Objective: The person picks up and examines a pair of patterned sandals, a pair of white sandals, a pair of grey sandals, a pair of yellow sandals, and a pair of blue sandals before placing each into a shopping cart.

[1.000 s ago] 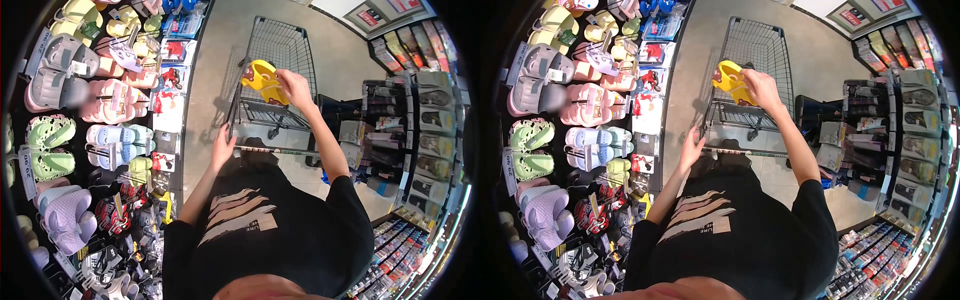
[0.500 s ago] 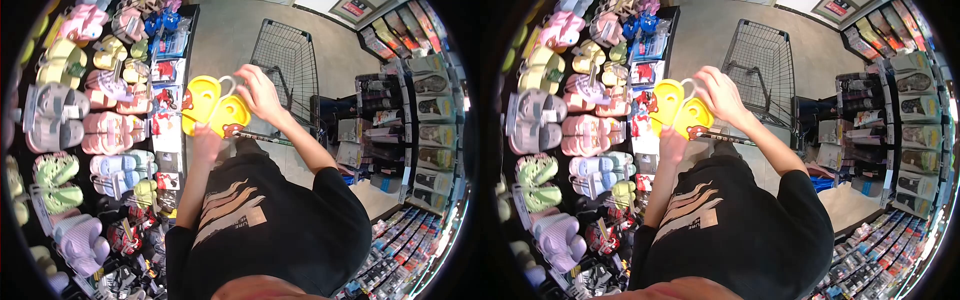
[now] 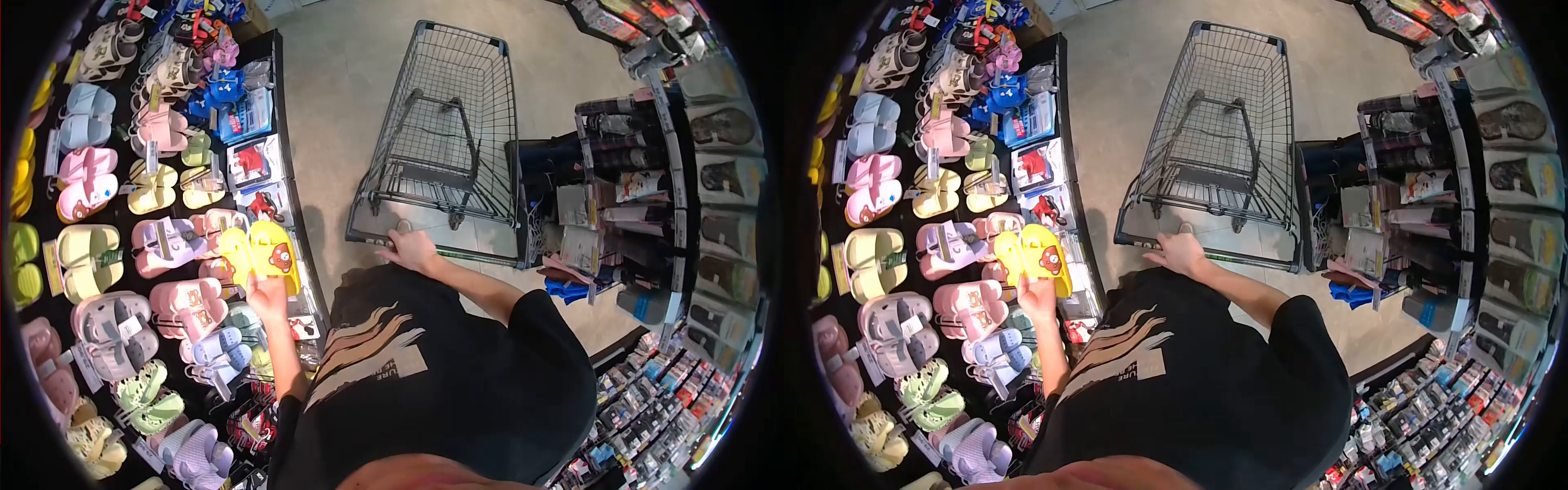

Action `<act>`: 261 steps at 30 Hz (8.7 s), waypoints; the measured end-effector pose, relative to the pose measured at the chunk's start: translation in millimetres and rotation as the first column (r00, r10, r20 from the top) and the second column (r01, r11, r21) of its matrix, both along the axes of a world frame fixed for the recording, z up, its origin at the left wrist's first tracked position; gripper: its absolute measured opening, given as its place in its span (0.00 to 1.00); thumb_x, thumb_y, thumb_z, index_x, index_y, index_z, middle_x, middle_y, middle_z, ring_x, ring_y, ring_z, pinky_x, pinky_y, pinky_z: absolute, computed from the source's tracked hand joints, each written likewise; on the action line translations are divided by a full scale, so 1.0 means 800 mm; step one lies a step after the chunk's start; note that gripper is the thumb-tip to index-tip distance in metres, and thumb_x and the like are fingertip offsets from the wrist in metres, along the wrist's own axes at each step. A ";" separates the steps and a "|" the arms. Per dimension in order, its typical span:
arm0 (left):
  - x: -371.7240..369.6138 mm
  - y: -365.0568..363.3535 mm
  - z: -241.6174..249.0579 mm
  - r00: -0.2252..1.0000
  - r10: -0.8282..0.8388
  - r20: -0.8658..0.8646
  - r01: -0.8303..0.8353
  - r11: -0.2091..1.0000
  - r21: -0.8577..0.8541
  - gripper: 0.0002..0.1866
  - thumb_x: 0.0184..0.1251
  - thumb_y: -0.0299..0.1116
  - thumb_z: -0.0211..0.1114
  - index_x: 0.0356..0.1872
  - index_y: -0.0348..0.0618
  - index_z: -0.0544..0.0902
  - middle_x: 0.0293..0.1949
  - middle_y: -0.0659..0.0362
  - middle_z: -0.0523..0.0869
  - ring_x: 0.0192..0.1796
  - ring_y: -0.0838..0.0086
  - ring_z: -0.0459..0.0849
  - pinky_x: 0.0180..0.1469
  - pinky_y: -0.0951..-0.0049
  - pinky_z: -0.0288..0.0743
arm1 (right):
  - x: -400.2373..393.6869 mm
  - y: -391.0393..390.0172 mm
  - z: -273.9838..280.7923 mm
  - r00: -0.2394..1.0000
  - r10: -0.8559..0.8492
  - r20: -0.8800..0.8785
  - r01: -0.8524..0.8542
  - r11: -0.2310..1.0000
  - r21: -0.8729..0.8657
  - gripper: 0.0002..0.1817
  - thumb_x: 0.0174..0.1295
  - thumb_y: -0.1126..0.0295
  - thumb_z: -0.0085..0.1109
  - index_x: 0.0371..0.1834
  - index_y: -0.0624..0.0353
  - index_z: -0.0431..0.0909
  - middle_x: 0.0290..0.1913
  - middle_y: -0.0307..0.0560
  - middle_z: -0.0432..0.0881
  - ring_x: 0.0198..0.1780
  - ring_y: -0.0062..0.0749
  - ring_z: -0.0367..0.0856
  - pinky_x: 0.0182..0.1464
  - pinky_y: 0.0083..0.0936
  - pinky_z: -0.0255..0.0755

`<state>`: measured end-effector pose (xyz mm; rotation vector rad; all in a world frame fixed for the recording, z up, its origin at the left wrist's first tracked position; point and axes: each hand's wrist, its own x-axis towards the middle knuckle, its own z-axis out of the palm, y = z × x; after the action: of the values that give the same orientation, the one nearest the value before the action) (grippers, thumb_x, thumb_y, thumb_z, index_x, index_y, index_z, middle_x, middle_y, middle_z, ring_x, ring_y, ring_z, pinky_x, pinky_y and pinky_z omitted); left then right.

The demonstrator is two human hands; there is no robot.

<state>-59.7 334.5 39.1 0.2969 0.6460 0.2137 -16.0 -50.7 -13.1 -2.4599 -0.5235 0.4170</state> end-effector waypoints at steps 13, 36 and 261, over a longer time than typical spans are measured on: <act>0.169 0.019 0.103 0.951 0.124 0.285 -0.208 0.936 0.285 0.23 0.75 0.32 0.59 0.69 0.41 0.72 0.67 0.53 0.79 0.70 0.63 0.76 0.73 0.55 0.68 | 0.316 0.088 -0.022 0.975 -0.202 0.090 0.206 0.978 -0.041 0.25 0.62 0.44 0.66 0.40 0.58 0.78 0.33 0.57 0.88 0.38 0.59 0.87 0.41 0.51 0.78; 0.470 0.279 0.250 0.567 0.417 0.710 -0.807 0.452 0.379 0.20 0.82 0.26 0.49 0.71 0.40 0.66 0.72 0.49 0.71 0.74 0.60 0.71 0.75 0.53 0.66 | 0.609 0.121 -0.030 0.941 -0.117 0.319 0.222 0.922 -0.317 0.25 0.69 0.46 0.54 0.40 0.62 0.75 0.33 0.64 0.85 0.36 0.62 0.86 0.40 0.54 0.79; -2.957 -1.073 -0.322 0.113 0.766 -0.632 -0.638 0.544 0.545 0.16 0.46 0.17 0.42 0.19 0.35 0.82 0.17 0.49 0.84 0.19 0.66 0.82 0.23 0.68 0.77 | -2.504 0.085 -0.118 0.497 0.718 -0.488 -0.774 0.621 0.124 0.09 0.62 0.69 0.62 0.27 0.61 0.80 0.24 0.45 0.84 0.26 0.29 0.84 0.27 0.28 0.75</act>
<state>-2424.9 -523.9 -218.5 0.1730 1.7848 1.1483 -2018.8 17.4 -107.6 -1.9415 -1.3688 1.4309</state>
